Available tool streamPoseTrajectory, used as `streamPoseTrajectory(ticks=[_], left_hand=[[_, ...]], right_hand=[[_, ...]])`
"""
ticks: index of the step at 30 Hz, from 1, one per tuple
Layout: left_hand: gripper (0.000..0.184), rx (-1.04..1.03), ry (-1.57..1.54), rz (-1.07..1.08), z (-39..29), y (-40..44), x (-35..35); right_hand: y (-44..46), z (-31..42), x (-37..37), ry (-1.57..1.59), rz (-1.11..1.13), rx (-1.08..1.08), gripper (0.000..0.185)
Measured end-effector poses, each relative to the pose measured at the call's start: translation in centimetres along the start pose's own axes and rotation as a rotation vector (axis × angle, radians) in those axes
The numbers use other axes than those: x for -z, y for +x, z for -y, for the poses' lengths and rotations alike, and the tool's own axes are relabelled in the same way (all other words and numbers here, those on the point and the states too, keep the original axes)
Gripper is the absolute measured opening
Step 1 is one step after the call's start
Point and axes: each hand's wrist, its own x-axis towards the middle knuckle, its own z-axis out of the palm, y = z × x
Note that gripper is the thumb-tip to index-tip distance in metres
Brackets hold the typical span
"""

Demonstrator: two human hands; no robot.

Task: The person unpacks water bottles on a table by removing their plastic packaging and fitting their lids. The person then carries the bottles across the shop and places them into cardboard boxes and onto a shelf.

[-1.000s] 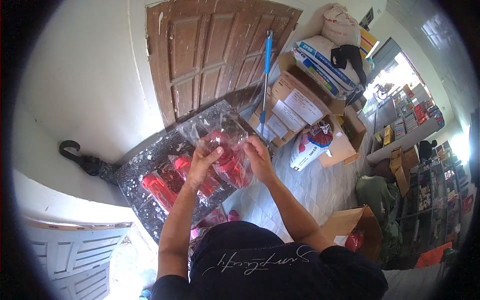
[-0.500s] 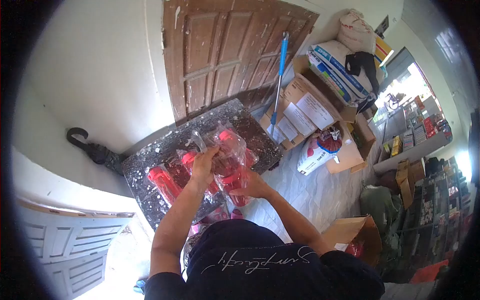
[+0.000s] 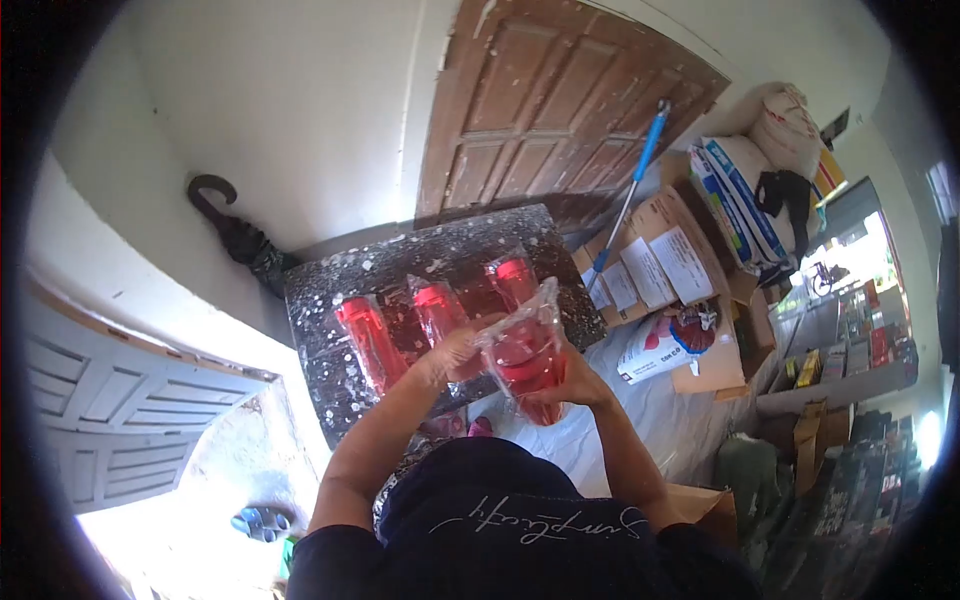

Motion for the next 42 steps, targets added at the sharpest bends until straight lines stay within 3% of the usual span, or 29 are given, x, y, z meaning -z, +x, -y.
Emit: streamPoseTrajectory(ticks=[2, 4, 7, 10, 12, 14, 16, 17, 19, 22, 23, 27, 29, 30, 31, 32, 34, 35, 36, 37, 38, 40, 42], left_hand=[[0.065, 0.018, -0.244, 0.105, 0.9, -0.6, 0.5], [0.060, -0.029, -0.268, 0.063, 2.1, -1.0, 1.9], [0.037, -0.089, -0.189, -0.160, 1.5, -2.6, 1.9], [0.031, -0.058, -0.014, -0.365, 3.4, -3.2, 6.2], [0.040, 0.001, 0.096, -0.351, 5.4, -3.8, 12.3], [0.068, -0.067, 0.801, -0.792, 6.9, -5.0, 17.2], [0.101, 0.302, 0.946, -1.498, 7.1, -6.3, 18.7], [0.101, 0.325, 0.955, -1.488, 7.5, -6.6, 20.0], [0.121, 0.400, 1.034, -1.703, 8.4, -6.6, 22.8], [0.128, 0.541, 1.034, -1.731, 8.2, -5.1, 24.1], [0.119, 0.577, 1.048, -1.762, 8.0, -4.5, 24.1], [0.099, 0.447, 0.940, -1.738, 9.3, -3.6, 26.1], [0.103, 0.305, 0.946, -1.697, 11.5, -4.4, 29.6], [0.105, 0.118, 0.903, -1.524, 10.8, -5.2, 28.3], [0.109, 0.160, 0.920, -1.537, 12.8, -5.6, 32.7], [0.108, 0.018, 0.849, -1.456, 13.0, -5.5, 32.1], [0.108, -0.218, 0.675, -1.299, 12.7, -4.9, 27.6], [0.108, -0.268, 0.647, -1.234, 12.3, -4.5, 25.3], [0.095, -0.210, 0.759, -1.321, 11.6, -3.1, 21.3], [0.093, -0.320, 0.710, -1.058, 11.1, -1.9, 18.5], [0.093, -0.356, 0.677, -0.932, 12.5, -1.0, 20.5], [0.093, -0.282, 0.738, -0.756, 11.7, 4.0, 9.0], [0.092, -0.175, 0.767, -0.576, 15.0, 8.6, 7.6]], right_hand=[[0.4, -0.6, -0.2, 0.303, 0.034, -0.102, 0.105], [1.1, -0.6, -1.3, 0.389, 0.027, -0.120, 0.097], [2.3, -1.6, -3.2, 0.531, -0.031, -0.152, 0.083], [3.5, -3.9, -5.6, 0.639, -0.143, -0.177, 0.074], [4.2, -5.6, -6.7, 0.695, -0.207, -0.188, 0.072], [3.8, -7.7, -7.2, 0.722, -0.291, -0.297, 0.069], [2.9, -10.2, -7.8, 0.744, -0.286, -0.355, 0.065], [2.0, -11.4, -8.1, 0.772, -0.350, -0.370, 0.064], [0.3, -12.4, -8.7, 0.810, -0.440, -0.394, 0.063], [-2.8, -12.7, -8.6, 0.683, -0.474, -0.435, 0.063], [-3.9, -12.7, -8.4, 0.689, -0.498, -0.433, 0.063], [-7.6, -11.7, -6.6, 0.715, -0.618, -0.423, 0.066], [-9.7, -12.0, -5.1, 0.732, -0.640, -0.406, 0.068], [-11.3, -11.8, -3.9, 0.734, -0.672, -0.394, 0.069], [-12.0, -10.9, -3.0, 0.743, -0.685, -0.361, 0.071], [-12.9, -10.3, -2.0, 0.756, -0.713, -0.291, 0.073], [-16.0, -10.3, 0.6, 0.773, -0.735, -0.252, 0.074], [-17.7, -10.6, 1.8, 0.773, -0.796, -0.223, 0.074], [-19.4, -11.2, 3.1, 0.807, -0.792, -0.206, 0.075], [-21.1, -11.5, 4.5, 0.836, -0.783, -0.187, 0.076], [-22.6, -11.4, 6.0, 0.828, -0.835, -0.150, 0.076], [-25.4, -10.8, 9.0, 0.906, -0.876, -0.104, 0.076], [-28.8, -12.2, 11.8, 0.884, -0.937, -0.041, 0.075]])
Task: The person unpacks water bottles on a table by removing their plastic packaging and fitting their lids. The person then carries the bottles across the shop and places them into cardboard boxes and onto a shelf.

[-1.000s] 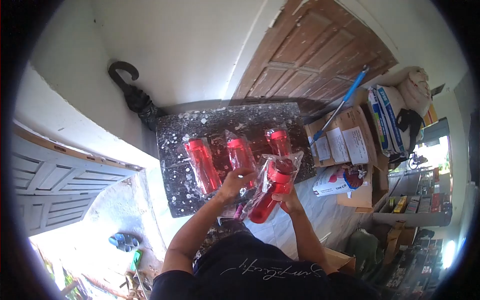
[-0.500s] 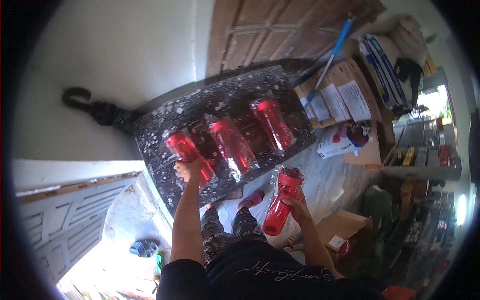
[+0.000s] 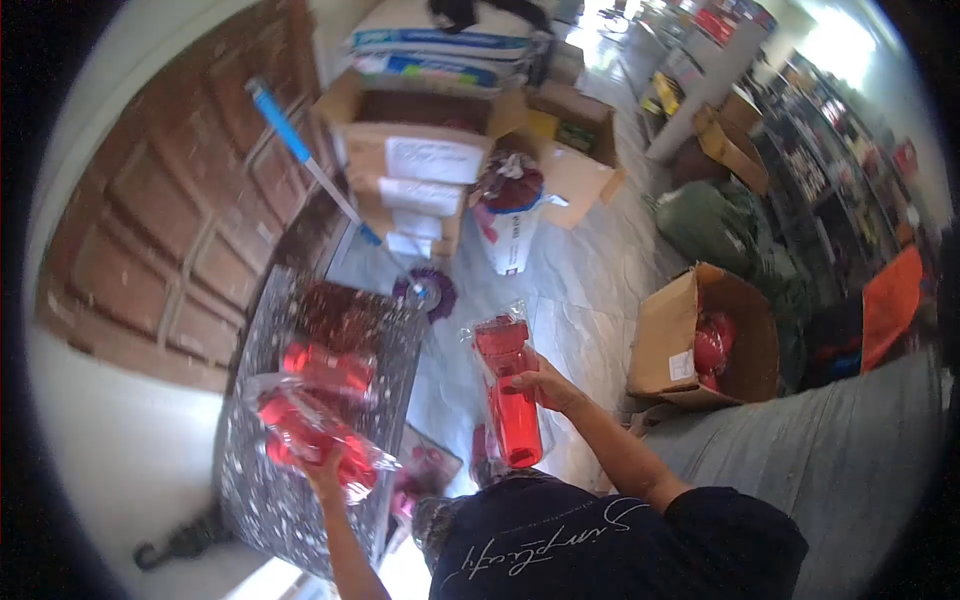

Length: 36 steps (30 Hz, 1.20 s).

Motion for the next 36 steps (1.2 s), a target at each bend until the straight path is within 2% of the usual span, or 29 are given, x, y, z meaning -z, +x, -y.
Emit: streamPoseTrajectory(ticks=[2, 3, 5, 7, 8, 10, 11, 13, 18, 20, 21, 23, 27, 29, 31, 33, 36], left_hand=[[0.089, 0.112, -0.050, 0.258, -1.0, 1.2, -6.7], [0.086, 0.242, -0.060, 0.385, -1.1, 1.5, -10.2], [0.077, 0.244, -0.192, 0.572, -8.4, -1.7, -21.2], [0.078, 0.334, -0.145, 0.799, -8.5, -1.6, -28.0], [0.078, 0.334, -0.127, 0.835, -9.3, -2.2, -31.9], [0.083, 0.331, -0.298, 1.027, -11.0, -3.6, -39.5], [0.083, 0.340, -0.283, 1.068, -11.0, -3.5, -42.6], [0.087, 0.533, -0.272, 1.292, -11.0, -2.9, -48.3], [0.093, 0.611, -0.183, 1.454, -7.4, 0.1, -62.3], [0.096, 0.508, -0.264, 1.403, -8.5, 0.2, -67.1], [0.096, 0.519, -0.274, 1.416, -8.9, 0.7, -69.7], [0.097, 0.330, -0.095, 1.402, -9.8, 2.4, -75.2], [0.095, 0.274, -0.113, 1.497, -11.2, 2.8, -85.4], [0.094, 0.378, -0.156, 1.528, -11.7, 1.6, -90.6], [0.093, 0.429, -0.183, 1.551, -11.1, 0.4, -95.9], [0.089, 0.340, -0.100, 1.661, -10.0, -1.1, -101.4], [0.084, 0.354, -0.155, 1.654, -9.1, -5.1, -110.6]], right_hand=[[0.2, 2.5, 3.4, 0.090, 0.048, -0.031, 0.073], [0.2, 3.8, 4.7, 0.106, 0.033, 0.007, 0.073], [0.2, 6.6, 7.1, 0.175, 0.054, 0.041, 0.072], [0.2, 8.7, 9.7, 0.229, 0.024, 0.111, 0.072], [0.2, 9.7, 11.0, 0.271, 0.012, 0.155, 0.072], [0.1, 12.6, 13.2, 0.308, -0.040, 0.228, 0.073], [0.0, 13.9, 14.6, 0.334, -0.068, 0.270, 0.073], [0.3, 15.6, 18.0, 0.358, -0.109, 0.329, 0.074], [1.1, 21.9, 26.7, 0.362, -0.260, 0.402, 0.076], [1.6, 24.6, 29.4, 0.349, -0.309, 0.452, 0.078], [1.6, 26.4, 30.4, 0.339, -0.325, 0.454, 0.078], [1.4, 30.1, 32.4, 0.401, -0.400, 0.587, 0.079], [0.8, 33.8, 39.5, 0.356, -0.431, 0.607, 0.079], [1.4, 36.0, 42.4, 0.319, -0.478, 0.605, 0.078], [2.3, 36.6, 47.0, 0.371, -0.527, 0.630, 0.079], [3.4, 36.2, 53.1, 0.418, -0.560, 0.642, 0.080], [3.3, 38.7, 62.8, 0.414, -0.556, 0.624, 0.080]])
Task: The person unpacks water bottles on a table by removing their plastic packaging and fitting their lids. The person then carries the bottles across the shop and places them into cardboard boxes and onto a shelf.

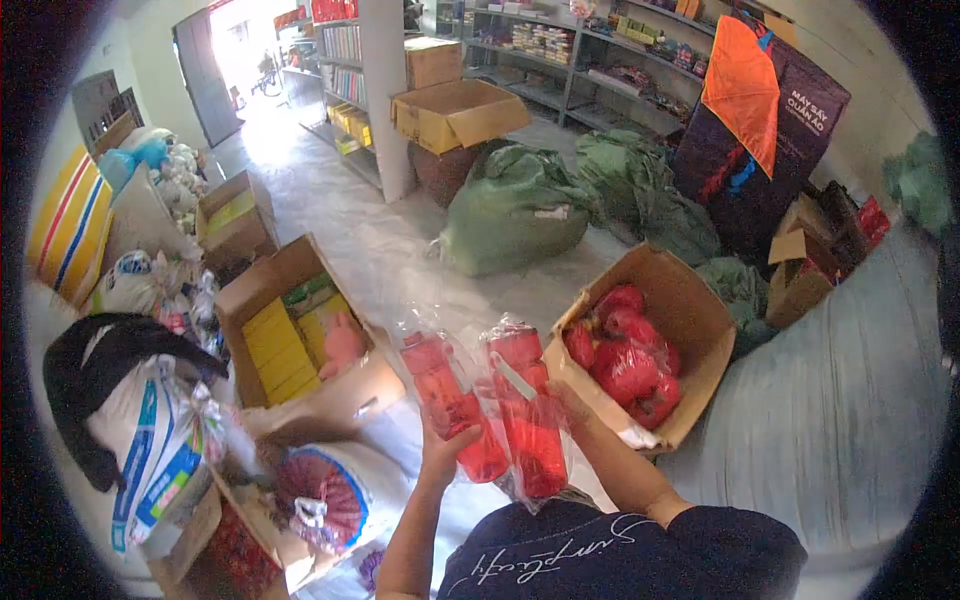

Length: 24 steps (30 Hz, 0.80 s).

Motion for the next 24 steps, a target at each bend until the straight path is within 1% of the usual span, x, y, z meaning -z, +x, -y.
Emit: streamPoseTrajectory(ticks=[2, 4, 5, 8, 9, 10, 12, 13, 14, 16, 17, 18, 19, 21, 22, 24], left_hand=[[0.083, -0.054, -0.009, -0.028, 0.4, 6.9, -2.3], [0.085, -0.030, 0.132, -0.156, 0.1, 12.5, -4.2], [0.084, -0.091, 0.202, -0.172, 2.2, 16.0, -3.8], [0.084, -0.107, 0.187, -0.176, 0.7, 24.2, -5.4], [0.086, -0.125, 0.357, -0.224, 0.9, 26.9, -5.0], [0.086, -0.143, 0.352, -0.262, 0.2, 29.2, -4.8], [0.085, -0.062, 0.648, -0.326, -1.3, 33.3, -3.6], [0.085, -0.080, 0.649, -0.360, -1.3, 35.7, -2.5], [0.083, -0.095, 0.562, -0.330, -1.1, 38.5, -1.3], [0.081, -0.123, 0.482, -0.302, -3.2, 43.3, 0.6], [0.075, -0.115, 0.455, -0.199, -4.5, 45.6, 1.9], [0.070, -0.113, 0.422, -0.094, -6.9, 48.2, 2.6], [0.070, -0.138, 0.411, -0.099, -9.2, 50.6, 3.2], [0.053, -0.093, 0.310, 0.028, -14.0, 55.9, 4.4], [0.053, -0.121, 0.281, 0.009, -15.8, 58.9, 5.2], [0.040, -0.281, 0.453, 0.096, -18.8, 64.4, 6.8]], right_hand=[[4.7, 4.2, 3.1, -0.026, 0.024, -0.033, 0.080], [8.9, 8.9, 5.1, -0.071, 0.063, -0.090, 0.081], [11.2, 11.3, 5.8, -0.091, 0.095, -0.124, 0.081], [18.4, 17.3, 7.1, -0.168, 0.184, -0.213, 0.081], [20.9, 18.8, 7.7, -0.181, 0.212, -0.246, 0.081], [23.6, 20.1, 8.1, -0.208, 0.232, -0.275, 0.081], [28.3, 21.6, 9.7, -0.152, 0.266, -0.317, 0.082], [31.0, 22.5, 9.9, -0.153, 0.268, -0.326, 0.082], [33.7, 23.3, 10.2, -0.157, 0.270, -0.333, 0.081], [39.4, 24.9, 10.3, -0.169, 0.270, -0.333, 0.081], [42.4, 25.7, 10.4, -0.175, 0.269, -0.334, 0.080], [45.8, 26.8, 10.4, -0.190, 0.268, -0.329, 0.080], [49.1, 27.9, 10.4, -0.210, 0.264, -0.327, 0.080], [55.4, 29.8, 10.3, -0.238, 0.235, -0.346, 0.079], [58.4, 30.7, 10.1, -0.251, 0.223, -0.366, 0.079], [63.8, 32.5, 9.8, -0.267, 0.201, -0.381, 0.078]])
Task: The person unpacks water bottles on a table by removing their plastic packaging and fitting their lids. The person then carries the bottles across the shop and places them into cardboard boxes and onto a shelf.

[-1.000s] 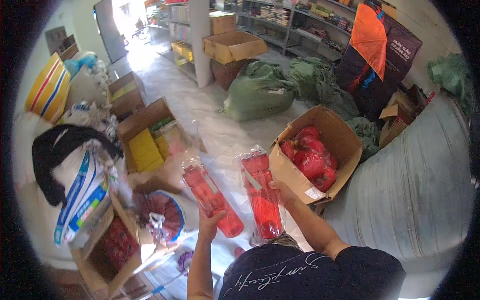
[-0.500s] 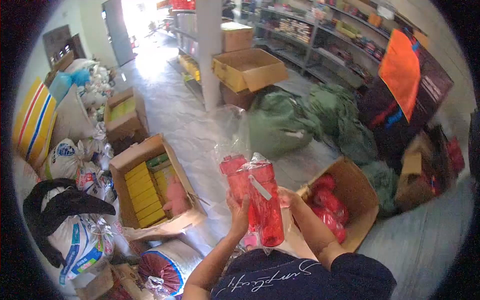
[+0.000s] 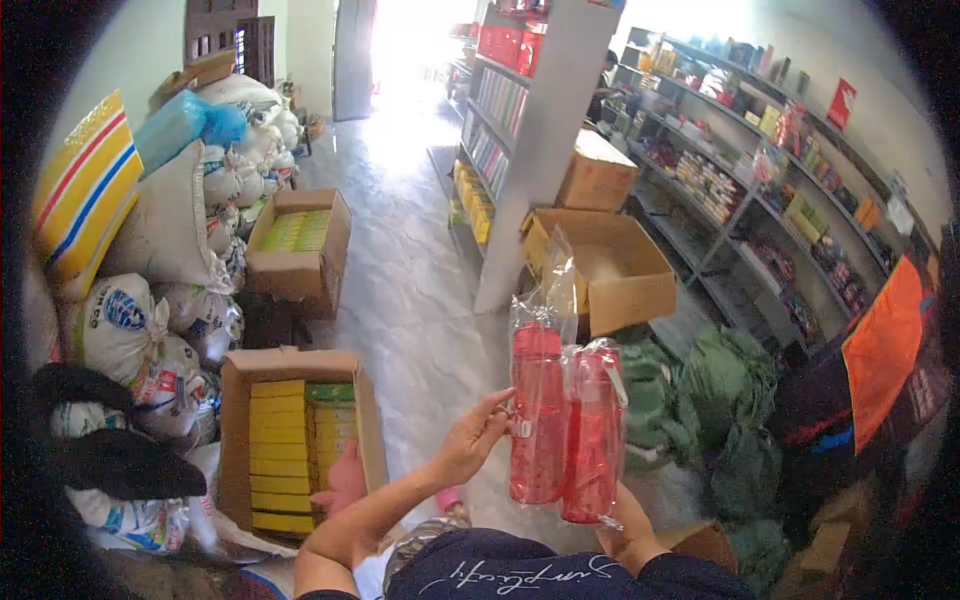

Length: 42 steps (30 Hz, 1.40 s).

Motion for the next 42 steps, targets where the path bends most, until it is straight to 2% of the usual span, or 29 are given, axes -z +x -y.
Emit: streamPoseTrajectory(ticks=[2, 4, 5, 7, 8, 10, 12, 13, 15, 16, 18, 19, 21, 22, 23, 25, 26, 28, 29, 31, 32, 34, 35, 36, 38, 39, 42], left_hand=[[0.037, -0.024, 0.021, 0.002, -1.6, 5.2, 2.8], [0.042, -0.076, 0.262, 0.120, -2.5, 10.1, 6.2], [0.042, -0.061, 0.262, 0.128, -2.7, 12.2, 7.6], [0.054, -0.211, 0.510, 0.139, -3.3, 16.4, 11.1], [0.054, -0.207, 0.522, 0.144, -3.9, 18.8, 12.8], [0.066, -0.398, 0.885, 0.003, -4.9, 24.7, 17.1], [0.071, -0.625, 1.243, 0.008, -5.8, 32.4, 22.2], [0.071, -0.620, 1.249, -0.007, -5.8, 36.3, 24.6], [0.066, -0.712, 1.643, 0.092, -5.2, 43.4, 28.9], [0.066, -0.716, 1.651, 0.088, -4.6, 46.3, 30.8], [0.049, -0.601, 1.511, 0.287, -4.2, 52.4, 34.8], [0.030, -0.525, 1.446, 0.291, -3.3, 54.9, 37.0], [0.020, -0.636, 1.388, 0.085, -0.6, 58.8, 41.4], [0.013, -0.492, 1.091, -0.028, 0.9, 60.2, 43.1], [0.015, -0.346, 0.790, -0.138, 2.7, 61.1, 44.8], [0.017, -0.065, 0.584, -0.512, 7.4, 62.2, 47.7], [0.017, -0.073, 0.600, -0.520, 9.5, 63.6, 49.6], [0.021, -0.084, -0.136, -0.748, 13.1, 67.0, 53.9], [0.021, -0.086, -0.129, -0.749, 14.5, 69.1, 56.9], [0.025, 0.027, -0.232, -0.913, 16.6, 74.1, 63.7], [0.025, 0.020, -0.232, -0.914, 16.6, 76.3, 67.2], [0.026, 0.012, -0.211, -0.667, 16.2, 80.2, 73.9], [0.029, -0.041, -0.397, -0.665, 14.6, 82.0, 76.0], [0.029, -0.052, -0.406, -0.671, 14.3, 84.1, 78.7], [0.046, -0.163, -0.507, -0.593, 14.3, 87.9, 84.4], [0.046, -0.173, -0.506, -0.599, 14.2, 90.2, 87.1], [0.048, -0.224, -0.600, -0.589, 13.1, 95.5, 93.0]], right_hand=[[3.9, 2.7, 1.6, 0.002, -0.011, -0.005, 0.077], [7.6, 5.6, 3.2, 0.002, -0.027, 0.004, 0.077], [9.3, 6.9, 3.9, 0.008, -0.032, 0.009, 0.077], [13.0, 9.4, 5.1, 0.019, -0.038, 0.025, 0.076], [15.1, 10.7, 5.7, 0.022, -0.035, 0.027, 0.076], [20.1, 13.0, 7.1, 0.027, -0.026, 0.022, 0.076], [25.3, 15.1, 8.6, 0.027, -0.018, 0.003, 0.075], [28.1, 16.5, 9.4, 0.029, -0.006, -0.007, 0.075], [33.4, 18.6, 11.0, 0.023, -0.005, -0.016, 0.075], [36.1, 19.8, 11.9, 0.023, -0.002, -0.021, 0.075], [41.7, 22.9, 13.5, 0.021, 0.002, -0.024, 0.075], [44.4, 24.5, 14.1, 0.023, 0.006, -0.029, 0.075], [49.8, 28.1, 14.7, 0.022, 0.016, -0.024, 0.075], [52.5, 30.0, 14.7, 0.018, 0.025, -0.026, 0.075], [55.2, 31.9, 14.6, 0.010, 0.032, -0.024, 0.075], [61.1, 35.4, 14.2, -0.004, 0.060, -0.030, 0.075], [64.1, 36.9, 13.8, -0.010, 0.075, -0.031, 0.075], [70.3, 39.9, 13.2, -0.025, 0.101, -0.023, 0.075], [73.2, 41.4, 12.8, -0.030, 0.111, -0.013, 0.075], [79.4, 45.0, 11.4, -0.055, 0.123, 0.021, 0.075], [82.6, 47.2, 10.1, -0.070, 0.120, 0.054, 0.075], [89.2, 51.8, 7.6, -0.100, 0.118, 0.115, 0.075], [92.8, 54.2, 6.6, -0.112, 0.131, 0.138, 0.076], [96.3, 56.3, 5.7, -0.119, 0.143, 0.153, 0.076], [103.2, 59.9, 5.7, -0.099, 0.298, 0.087, 0.066], [106.0, 61.7, 5.0, -0.094, 0.354, 0.064, 0.064], [113.0, 65.5, 3.4, -0.130, 0.225, 0.165, 0.058]])
